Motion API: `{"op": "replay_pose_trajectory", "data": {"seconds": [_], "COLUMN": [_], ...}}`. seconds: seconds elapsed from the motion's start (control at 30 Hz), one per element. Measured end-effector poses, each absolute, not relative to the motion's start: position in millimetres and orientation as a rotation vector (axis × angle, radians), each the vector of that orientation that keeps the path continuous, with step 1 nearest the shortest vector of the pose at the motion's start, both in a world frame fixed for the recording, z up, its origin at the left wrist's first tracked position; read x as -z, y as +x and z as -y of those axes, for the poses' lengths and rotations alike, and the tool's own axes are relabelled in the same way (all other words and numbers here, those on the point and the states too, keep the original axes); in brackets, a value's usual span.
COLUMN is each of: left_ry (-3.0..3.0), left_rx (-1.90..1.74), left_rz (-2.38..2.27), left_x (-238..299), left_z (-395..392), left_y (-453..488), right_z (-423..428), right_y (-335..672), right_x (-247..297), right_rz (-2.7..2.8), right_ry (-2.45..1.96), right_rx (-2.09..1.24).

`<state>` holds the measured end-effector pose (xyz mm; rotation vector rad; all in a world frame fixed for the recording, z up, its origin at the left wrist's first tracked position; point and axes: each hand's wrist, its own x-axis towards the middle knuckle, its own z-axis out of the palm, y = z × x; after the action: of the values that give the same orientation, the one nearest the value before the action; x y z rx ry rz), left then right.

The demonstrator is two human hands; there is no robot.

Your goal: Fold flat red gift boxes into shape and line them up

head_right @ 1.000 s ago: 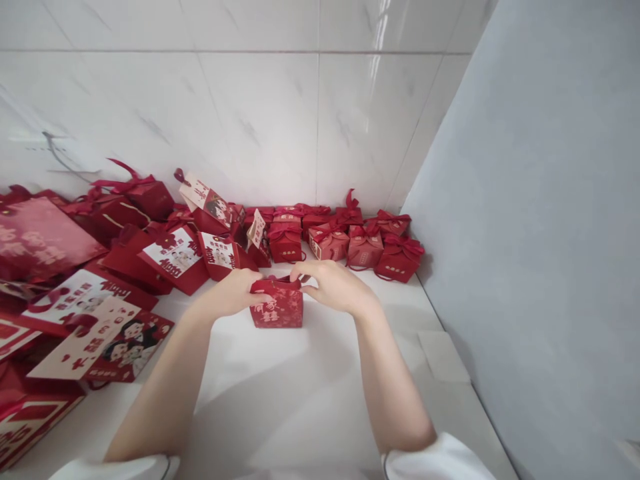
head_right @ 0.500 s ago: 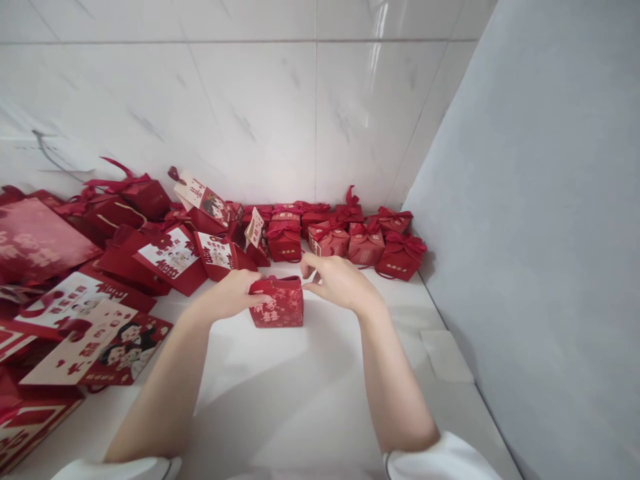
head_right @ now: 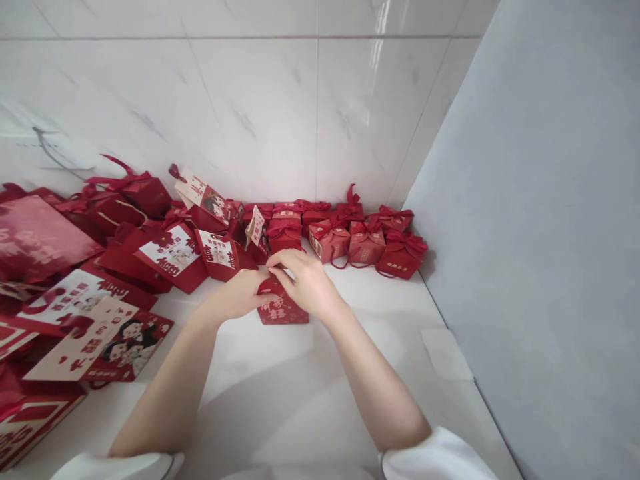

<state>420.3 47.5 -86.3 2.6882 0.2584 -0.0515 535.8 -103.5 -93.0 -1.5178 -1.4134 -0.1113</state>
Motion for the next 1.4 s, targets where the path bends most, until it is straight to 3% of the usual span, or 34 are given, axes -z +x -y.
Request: {"op": "replay_pose_trajectory", "data": {"seconds": [0.5, 0.67, 0.93, 1.23, 1.4], "left_ry": [2.419, 2.19, 1.523, 1.722, 1.766], "left_rx": [-0.361, -0.457, -0.405, -0.001, -0.008], "left_rz": [-0.259, -0.351, -0.397, -0.406, -0.385], "left_x": [66, 58, 67, 45, 41], "left_z": [-41, -37, -27, -25, -23], "left_y": [420, 413, 420, 404, 400], "right_z": [120, 124, 120, 127, 134], "right_y": [548, 539, 537, 548, 551], "right_x": [86, 70, 70, 67, 64], "right_rz": [1.403, 1.216, 0.776, 1.066, 1.121], "right_ry": [-1.935, -1.747, -1.479, -1.203, -1.215], "right_rx": [-0.229, -0.208, -0.37, -0.653, -0.61]}}
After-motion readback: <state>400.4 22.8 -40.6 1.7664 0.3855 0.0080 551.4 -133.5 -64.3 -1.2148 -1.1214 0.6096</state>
